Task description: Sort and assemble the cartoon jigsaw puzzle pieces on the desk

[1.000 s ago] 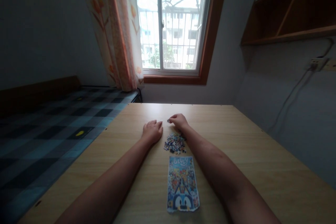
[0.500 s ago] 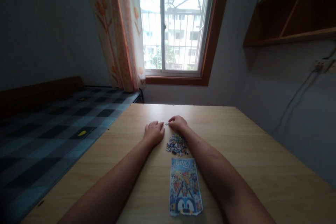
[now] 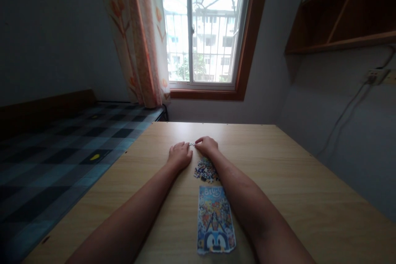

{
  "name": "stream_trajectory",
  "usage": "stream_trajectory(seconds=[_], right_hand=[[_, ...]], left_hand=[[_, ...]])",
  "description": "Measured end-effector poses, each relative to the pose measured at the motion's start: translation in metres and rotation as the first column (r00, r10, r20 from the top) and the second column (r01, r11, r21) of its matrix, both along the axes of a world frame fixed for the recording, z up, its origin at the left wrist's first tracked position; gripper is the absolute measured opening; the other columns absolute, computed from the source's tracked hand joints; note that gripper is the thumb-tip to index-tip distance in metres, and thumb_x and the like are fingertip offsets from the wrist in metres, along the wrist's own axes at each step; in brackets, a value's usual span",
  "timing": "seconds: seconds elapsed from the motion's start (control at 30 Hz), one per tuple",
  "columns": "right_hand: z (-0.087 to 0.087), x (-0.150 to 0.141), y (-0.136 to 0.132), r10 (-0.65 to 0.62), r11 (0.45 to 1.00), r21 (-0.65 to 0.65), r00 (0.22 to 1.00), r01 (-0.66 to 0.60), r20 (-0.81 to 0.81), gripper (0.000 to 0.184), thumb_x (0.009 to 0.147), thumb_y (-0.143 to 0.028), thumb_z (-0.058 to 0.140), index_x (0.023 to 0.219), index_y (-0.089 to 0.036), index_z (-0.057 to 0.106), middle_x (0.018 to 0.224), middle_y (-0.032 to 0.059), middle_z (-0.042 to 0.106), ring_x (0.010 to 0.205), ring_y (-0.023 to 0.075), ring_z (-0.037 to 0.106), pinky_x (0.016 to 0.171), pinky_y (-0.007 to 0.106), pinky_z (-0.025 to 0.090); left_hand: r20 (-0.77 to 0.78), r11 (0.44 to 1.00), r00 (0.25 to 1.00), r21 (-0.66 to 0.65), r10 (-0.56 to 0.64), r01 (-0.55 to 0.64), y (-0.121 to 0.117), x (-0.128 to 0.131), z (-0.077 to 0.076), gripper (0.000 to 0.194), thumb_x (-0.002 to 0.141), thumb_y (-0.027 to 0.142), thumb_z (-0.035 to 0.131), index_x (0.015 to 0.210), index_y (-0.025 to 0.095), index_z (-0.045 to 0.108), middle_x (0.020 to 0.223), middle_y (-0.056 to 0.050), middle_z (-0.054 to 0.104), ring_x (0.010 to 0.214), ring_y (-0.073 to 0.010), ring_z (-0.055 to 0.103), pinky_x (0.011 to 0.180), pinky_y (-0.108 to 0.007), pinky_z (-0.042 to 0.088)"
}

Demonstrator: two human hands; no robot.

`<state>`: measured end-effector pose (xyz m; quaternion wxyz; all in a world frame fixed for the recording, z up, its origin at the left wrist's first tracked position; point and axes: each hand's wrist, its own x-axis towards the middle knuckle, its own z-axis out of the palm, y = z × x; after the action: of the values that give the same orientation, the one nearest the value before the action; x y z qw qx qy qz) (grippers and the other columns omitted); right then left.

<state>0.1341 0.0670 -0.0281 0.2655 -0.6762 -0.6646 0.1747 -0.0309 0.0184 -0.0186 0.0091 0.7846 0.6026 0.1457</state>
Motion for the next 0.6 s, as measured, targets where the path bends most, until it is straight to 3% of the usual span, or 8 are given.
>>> stream_trajectory(seconds=[0.33,0.6], right_hand=[[0.007,0.0,0.006,0.016,0.999,-0.037,1.0,-0.017,-0.02,0.026,0.071,-0.042,0.075,0.093,-0.03,0.08,0.085,0.0026,0.076,0.082,0.0207,0.068,0.075,0.028,0.049],[-0.003,0.021,0.022,0.22,0.975,0.013,0.971,-0.22,-0.091,0.032,0.077,-0.04,0.071,0.104,-0.025,0.078,0.082,0.0017,0.075,0.073,0.0162,0.066,0.071,0.026,0.048]], left_hand=[[-0.028,0.996,0.995,-0.009,0.092,-0.092,0.009,-0.006,-0.004,0.052,0.092,0.046,0.038,0.137,0.024,0.054,0.147,-0.014,0.047,0.136,-0.0297,0.039,0.113,-0.046,0.025],[-0.098,0.988,0.99,-0.103,0.106,-0.116,0.049,-0.025,-0.005,0.066,0.091,0.058,0.03,0.149,0.027,0.04,0.158,-0.013,0.032,0.147,-0.0331,0.024,0.115,-0.055,0.018]])
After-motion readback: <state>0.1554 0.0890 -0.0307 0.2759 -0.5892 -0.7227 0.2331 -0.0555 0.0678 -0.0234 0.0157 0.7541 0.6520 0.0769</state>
